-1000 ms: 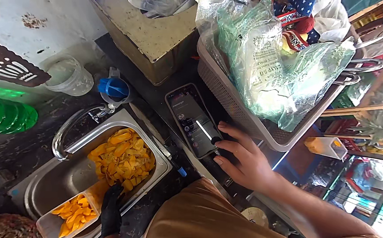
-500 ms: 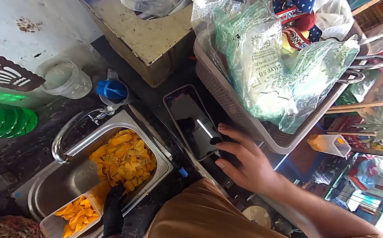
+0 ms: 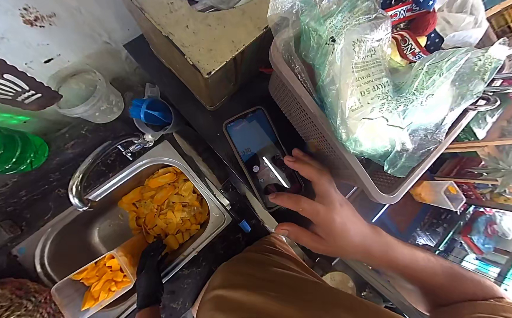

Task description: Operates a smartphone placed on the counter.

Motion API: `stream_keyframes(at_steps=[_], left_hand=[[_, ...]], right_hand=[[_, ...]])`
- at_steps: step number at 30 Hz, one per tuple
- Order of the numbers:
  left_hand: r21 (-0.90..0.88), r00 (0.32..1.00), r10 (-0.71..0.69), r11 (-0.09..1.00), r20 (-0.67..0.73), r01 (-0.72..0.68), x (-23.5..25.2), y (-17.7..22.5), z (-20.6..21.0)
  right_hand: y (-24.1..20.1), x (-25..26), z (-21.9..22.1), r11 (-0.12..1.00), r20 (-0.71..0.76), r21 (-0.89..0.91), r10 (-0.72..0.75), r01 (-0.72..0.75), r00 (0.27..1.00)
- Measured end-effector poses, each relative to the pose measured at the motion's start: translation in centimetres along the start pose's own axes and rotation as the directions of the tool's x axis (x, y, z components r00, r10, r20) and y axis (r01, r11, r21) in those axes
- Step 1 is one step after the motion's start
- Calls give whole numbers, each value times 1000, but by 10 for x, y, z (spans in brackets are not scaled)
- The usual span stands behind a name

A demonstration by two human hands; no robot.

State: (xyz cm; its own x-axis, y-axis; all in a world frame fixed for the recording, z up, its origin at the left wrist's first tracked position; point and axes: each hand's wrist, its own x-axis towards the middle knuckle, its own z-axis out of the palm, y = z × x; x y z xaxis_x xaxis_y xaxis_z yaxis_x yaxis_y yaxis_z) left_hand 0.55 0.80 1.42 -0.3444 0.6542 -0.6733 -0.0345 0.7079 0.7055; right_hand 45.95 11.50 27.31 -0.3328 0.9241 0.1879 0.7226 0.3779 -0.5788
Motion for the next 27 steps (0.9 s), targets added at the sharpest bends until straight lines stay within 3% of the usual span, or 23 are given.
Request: stream_keyframes(at_steps=[5,10,18,23,27], left_hand=[[3,1000,2,1000,1,-2,-1,1,0],[-10,1000,-18,1000,-9,18,-2,2,1],[28,999,-34,999,2,34,-2,3,3],[39,999,-38,999,2,38,-3,6,4],[31,999,-38,999,9,38,-1,2,2]], right_hand=[[-1,1,4,999,53,-44,3,0,999],[2,-6,4,995,-39,-86,36,-39,999],[3,-22,6,998,-163,1,68,-69,984],[2,-20,9,990,-133,-82,106,-118,985],[2,-18,7,994,-159,-31,101,-107,982]])
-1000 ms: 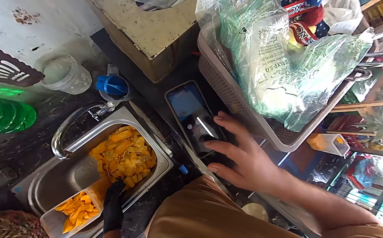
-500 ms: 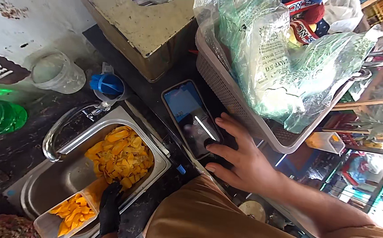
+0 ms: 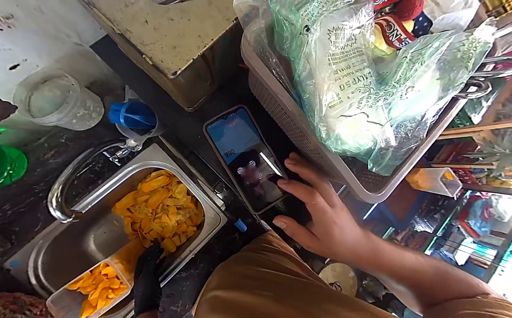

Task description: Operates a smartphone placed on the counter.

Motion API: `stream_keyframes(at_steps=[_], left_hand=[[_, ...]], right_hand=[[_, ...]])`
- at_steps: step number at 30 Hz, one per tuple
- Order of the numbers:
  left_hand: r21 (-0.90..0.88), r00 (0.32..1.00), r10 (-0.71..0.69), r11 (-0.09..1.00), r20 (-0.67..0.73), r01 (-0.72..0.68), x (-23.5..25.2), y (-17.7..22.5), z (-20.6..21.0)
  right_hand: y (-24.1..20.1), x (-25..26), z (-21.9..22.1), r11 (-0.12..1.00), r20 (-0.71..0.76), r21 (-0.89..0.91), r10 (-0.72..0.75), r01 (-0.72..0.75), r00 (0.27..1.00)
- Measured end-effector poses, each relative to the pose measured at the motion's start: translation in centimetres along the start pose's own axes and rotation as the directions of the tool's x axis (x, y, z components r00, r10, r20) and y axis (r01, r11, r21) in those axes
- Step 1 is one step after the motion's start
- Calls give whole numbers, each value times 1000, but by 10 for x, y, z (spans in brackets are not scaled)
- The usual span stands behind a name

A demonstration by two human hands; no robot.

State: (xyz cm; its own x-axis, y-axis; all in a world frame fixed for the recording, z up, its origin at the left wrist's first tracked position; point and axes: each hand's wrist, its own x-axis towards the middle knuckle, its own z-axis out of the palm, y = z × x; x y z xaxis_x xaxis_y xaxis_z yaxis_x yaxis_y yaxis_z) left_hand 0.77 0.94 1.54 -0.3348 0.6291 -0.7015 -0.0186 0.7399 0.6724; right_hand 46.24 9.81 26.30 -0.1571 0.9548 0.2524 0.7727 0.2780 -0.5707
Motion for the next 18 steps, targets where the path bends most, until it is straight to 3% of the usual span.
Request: stream_keyframes(at_steps=[7,15,18], left_hand=[[-52,998,58,997,-17,-58,-5,5,3],[-80,934,352,931,-52,-355,-35,19,3],[-107,937,344,931,-54,-348,-46,37,-1]], right_hand=[[2,0,3,1000,6,-30,8,-8,1000],[2,2,5,999,9,-44,11,-10,1000],[2,2,6,998,5,-65,7,-7,1000]])
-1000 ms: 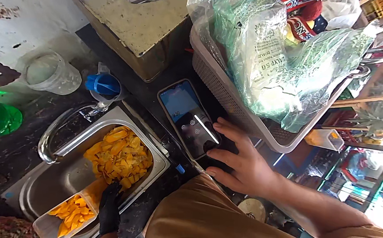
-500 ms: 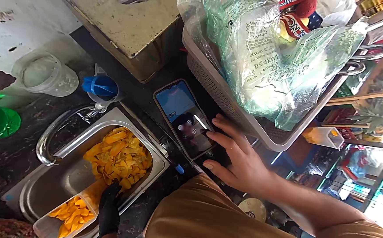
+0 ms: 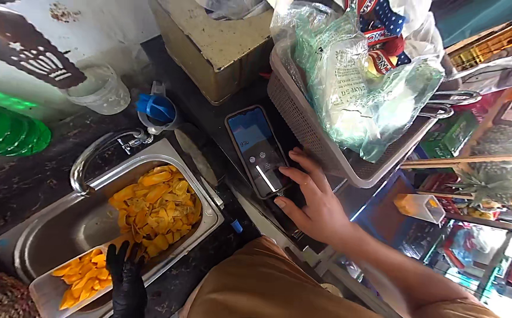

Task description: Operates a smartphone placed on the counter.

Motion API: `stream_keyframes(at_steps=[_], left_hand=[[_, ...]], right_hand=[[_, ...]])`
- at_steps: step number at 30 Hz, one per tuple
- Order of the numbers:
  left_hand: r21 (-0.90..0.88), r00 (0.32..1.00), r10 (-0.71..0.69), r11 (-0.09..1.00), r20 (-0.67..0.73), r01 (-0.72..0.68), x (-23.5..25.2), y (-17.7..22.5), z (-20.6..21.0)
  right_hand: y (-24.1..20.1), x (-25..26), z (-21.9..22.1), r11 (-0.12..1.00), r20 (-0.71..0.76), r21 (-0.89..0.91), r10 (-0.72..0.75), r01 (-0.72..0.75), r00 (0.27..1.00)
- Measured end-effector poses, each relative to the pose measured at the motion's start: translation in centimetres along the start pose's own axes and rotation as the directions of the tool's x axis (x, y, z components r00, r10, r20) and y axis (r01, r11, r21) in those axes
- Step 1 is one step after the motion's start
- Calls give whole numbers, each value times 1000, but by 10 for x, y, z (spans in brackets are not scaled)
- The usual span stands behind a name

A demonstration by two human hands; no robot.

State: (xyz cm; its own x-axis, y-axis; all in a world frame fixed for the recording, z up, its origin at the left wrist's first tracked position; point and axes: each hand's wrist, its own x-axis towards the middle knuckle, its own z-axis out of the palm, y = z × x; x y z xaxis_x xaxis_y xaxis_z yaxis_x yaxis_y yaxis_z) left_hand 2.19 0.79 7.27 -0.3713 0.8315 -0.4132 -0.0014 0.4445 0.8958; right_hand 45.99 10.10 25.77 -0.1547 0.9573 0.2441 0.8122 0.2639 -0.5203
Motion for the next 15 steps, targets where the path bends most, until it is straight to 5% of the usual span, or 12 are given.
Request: stream_keyframes(at_steps=[7,11,15], left_hand=[[-75,1000,-8,997,-27,6,-7,26,-16],[15,999,-43,999,15,43,0,31,-32],[15,991,-63,998,114,62,14,30,-55]], right_hand=[[-14,-6,-6,997,-83,22,-72,74,994],[-77,-24,-36,958,-235,161,-195,236,952],[-173,-28,-22,799,-94,552,-226,240,970]])
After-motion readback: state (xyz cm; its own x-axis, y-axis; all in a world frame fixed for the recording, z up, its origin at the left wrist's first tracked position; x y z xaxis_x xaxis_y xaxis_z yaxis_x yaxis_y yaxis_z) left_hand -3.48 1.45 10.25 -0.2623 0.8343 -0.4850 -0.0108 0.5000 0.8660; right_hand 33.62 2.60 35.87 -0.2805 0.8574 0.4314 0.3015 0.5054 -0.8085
